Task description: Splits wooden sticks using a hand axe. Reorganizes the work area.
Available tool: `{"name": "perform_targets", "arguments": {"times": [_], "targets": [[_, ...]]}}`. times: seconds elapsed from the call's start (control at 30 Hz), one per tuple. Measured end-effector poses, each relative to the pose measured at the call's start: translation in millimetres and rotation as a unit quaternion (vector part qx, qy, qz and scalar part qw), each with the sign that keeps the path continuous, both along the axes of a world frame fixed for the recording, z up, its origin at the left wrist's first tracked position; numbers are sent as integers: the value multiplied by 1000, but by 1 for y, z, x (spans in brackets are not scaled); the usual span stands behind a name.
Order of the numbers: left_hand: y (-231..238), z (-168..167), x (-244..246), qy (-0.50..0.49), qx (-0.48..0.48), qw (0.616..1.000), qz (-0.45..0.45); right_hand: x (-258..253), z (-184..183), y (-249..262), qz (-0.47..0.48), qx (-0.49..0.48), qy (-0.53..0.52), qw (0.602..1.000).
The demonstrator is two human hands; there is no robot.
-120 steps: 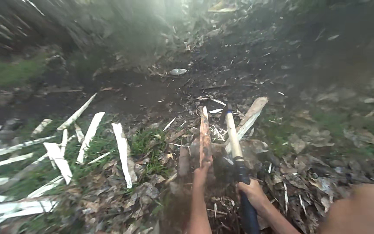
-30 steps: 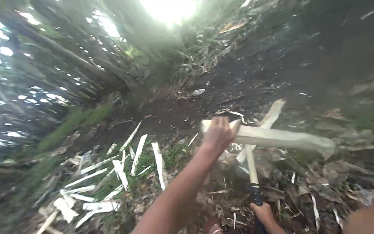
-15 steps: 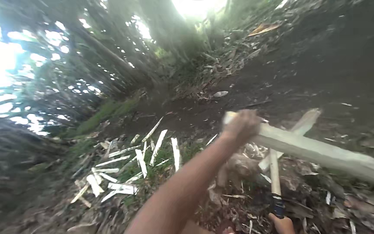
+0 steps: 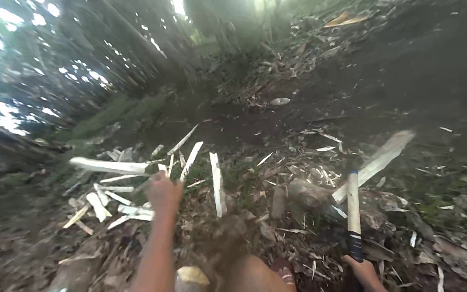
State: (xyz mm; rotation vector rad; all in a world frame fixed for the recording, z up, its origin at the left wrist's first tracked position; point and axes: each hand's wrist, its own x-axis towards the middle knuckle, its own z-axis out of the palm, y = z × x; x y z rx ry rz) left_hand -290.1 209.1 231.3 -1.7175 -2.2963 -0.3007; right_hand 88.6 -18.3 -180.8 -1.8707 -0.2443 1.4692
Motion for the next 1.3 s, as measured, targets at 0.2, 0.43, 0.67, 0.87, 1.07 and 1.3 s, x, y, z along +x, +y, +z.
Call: {"name": "perform_targets", "arguments": {"times": [0.2, 0.43, 0.67, 0.87, 1.07, 1.3], "targets": [[14, -97, 126, -21, -257, 938, -230, 8, 2, -3, -4, -9, -21, 1000], [-52, -81, 212, 16, -361, 830, -425, 7, 7, -7, -13, 5, -14, 1000], [-63, -98, 198, 74, -426, 832, -348, 10, 30, -2, -29, 11, 7, 999], [-62, -109, 204, 125, -470, 821, -299, 40, 82, -3, -74, 83, 57, 992], [-60, -117, 221, 128, -480, 811, -308, 65, 136, -13, -87, 147, 28, 985], [-32, -149, 254, 182, -501, 775, -339, 102, 207, -33, -201, 240, 33, 949]]}}
